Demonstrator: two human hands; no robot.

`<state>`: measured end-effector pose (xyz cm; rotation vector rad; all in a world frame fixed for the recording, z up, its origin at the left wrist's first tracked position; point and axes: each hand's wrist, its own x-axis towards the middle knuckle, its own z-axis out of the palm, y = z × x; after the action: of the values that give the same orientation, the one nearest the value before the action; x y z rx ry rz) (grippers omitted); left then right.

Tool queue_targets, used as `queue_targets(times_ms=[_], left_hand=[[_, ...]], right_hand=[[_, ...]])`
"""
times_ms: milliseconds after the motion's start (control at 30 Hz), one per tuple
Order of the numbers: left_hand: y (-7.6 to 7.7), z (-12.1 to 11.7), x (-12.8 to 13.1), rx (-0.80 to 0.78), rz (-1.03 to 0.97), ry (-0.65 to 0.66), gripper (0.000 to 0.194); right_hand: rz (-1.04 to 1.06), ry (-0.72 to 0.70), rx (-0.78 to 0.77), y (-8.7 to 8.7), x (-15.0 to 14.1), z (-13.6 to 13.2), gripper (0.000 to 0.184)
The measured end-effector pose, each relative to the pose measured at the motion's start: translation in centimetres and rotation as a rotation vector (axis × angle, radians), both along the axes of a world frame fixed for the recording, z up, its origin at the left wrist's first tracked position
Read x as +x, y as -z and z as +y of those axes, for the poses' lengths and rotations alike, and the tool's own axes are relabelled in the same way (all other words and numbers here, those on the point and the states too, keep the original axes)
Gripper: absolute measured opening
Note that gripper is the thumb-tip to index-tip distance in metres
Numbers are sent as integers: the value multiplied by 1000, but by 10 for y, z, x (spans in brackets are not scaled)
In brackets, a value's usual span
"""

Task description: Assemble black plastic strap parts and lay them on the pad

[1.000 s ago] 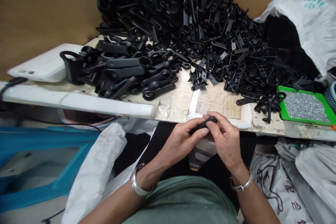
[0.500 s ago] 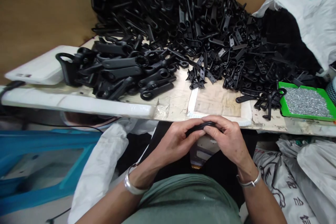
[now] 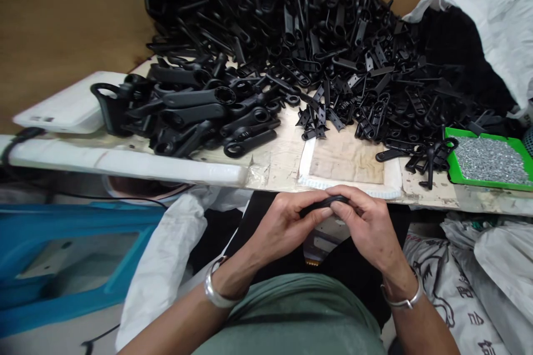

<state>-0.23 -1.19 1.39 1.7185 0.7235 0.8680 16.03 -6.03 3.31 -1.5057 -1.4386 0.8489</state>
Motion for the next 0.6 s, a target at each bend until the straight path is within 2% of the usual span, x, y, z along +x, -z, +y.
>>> queue_targets(times_ms=[167,300,433,600], left_hand=[[-3,-1,2,-28,-29,29,19],[-3,0,3,43,-2,70,22],[-1,3,4,149,90,52,20],[-1,9,4,146,125,86,19]], right_hand=[[-98,30,104,-1,0,-9,17],[-142,50,169,-2,0,-11,18],[-101,76,98,-2,1,-8,15],[-39,85,26,1,1,-4,13]])
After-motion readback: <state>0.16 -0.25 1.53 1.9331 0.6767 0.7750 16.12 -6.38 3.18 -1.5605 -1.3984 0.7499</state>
